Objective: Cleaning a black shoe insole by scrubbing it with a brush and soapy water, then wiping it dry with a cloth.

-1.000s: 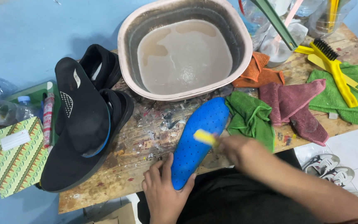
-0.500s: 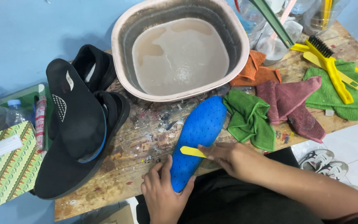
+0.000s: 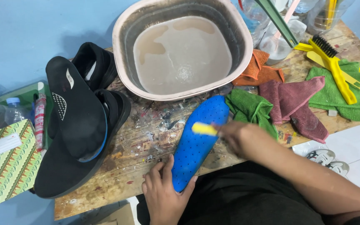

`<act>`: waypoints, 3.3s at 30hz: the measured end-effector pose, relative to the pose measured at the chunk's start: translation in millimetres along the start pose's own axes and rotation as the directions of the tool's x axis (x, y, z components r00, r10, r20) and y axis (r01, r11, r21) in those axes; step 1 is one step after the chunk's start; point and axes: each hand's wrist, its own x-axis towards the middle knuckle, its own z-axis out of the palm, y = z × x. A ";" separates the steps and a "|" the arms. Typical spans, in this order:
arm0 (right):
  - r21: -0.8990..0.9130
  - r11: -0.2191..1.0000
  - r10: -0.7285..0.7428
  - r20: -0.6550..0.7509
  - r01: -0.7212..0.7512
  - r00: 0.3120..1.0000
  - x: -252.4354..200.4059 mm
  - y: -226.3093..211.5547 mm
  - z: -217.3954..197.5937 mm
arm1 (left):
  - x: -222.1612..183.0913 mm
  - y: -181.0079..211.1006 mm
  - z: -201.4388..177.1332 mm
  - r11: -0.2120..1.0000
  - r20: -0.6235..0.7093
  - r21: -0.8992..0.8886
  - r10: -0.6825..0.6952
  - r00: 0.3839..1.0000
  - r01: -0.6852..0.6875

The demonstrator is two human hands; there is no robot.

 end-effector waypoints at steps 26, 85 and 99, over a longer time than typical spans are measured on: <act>0.949 0.054 0.096 0.304 -0.310 0.948 -49.8 -3.7 -20.2 | 57.5 55.2 3.6 0.907 0.227 -0.010 0.412 0.883 -0.421; 0.671 0.742 -0.051 0.086 -0.020 0.995 -44.0 -28.7 23.1 | 30.2 61.0 -47.4 0.165 -0.071 -0.983 0.077 0.994 -0.083; 0.580 0.803 0.020 0.205 -0.138 0.979 -51.7 -17.7 8.1 | 45.7 64.3 -78.1 0.380 -0.310 -0.895 -0.160 0.937 -0.231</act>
